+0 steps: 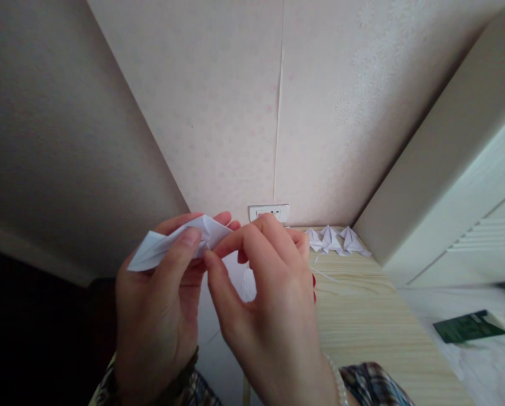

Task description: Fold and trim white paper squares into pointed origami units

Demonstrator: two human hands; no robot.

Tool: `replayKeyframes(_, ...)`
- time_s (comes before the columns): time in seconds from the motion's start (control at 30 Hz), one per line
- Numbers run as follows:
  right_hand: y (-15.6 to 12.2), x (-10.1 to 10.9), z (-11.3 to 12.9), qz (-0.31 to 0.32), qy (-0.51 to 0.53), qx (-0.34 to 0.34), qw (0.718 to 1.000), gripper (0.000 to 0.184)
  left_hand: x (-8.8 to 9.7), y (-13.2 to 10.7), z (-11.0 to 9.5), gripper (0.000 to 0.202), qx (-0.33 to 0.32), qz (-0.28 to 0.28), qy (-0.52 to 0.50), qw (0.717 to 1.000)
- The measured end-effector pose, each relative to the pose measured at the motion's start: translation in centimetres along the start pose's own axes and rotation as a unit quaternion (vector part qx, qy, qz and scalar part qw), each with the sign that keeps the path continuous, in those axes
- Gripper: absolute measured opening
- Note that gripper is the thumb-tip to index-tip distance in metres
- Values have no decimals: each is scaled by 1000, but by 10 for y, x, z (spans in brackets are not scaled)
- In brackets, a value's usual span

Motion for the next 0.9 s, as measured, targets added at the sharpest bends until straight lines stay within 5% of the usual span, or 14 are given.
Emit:
replayKeyframes(0.27, -2, 3, 1, -16, -17, 10, 1000, 16, -1, 3, 0, 16, 3, 13, -19, 1000)
replayKeyframes(0.43, -4, 8, -13, -71, 29, -58, 995, 28, 2, 2, -1, 10, 4, 6, -5, 1000)
replayKeyframes(0.6, -3, -3, -18, 4, 106, -79, 991, 25, -2, -2, 4, 10, 29, 8, -27, 999)
replayKeyframes(0.9, -2, 3, -21, -4, 182, -74, 981, 14, -6, -3, 6, 16, 18, 20, -56, 998)
Point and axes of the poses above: each hand's wrist, its own y-axis towards the middle knuckle, its own x-axis out of the back of the hand, z = x × y, the point moved 7 cm from there along y, towards the middle knuckle, and after that the axes turned 3 degrees about z, right-handed, at the moved point
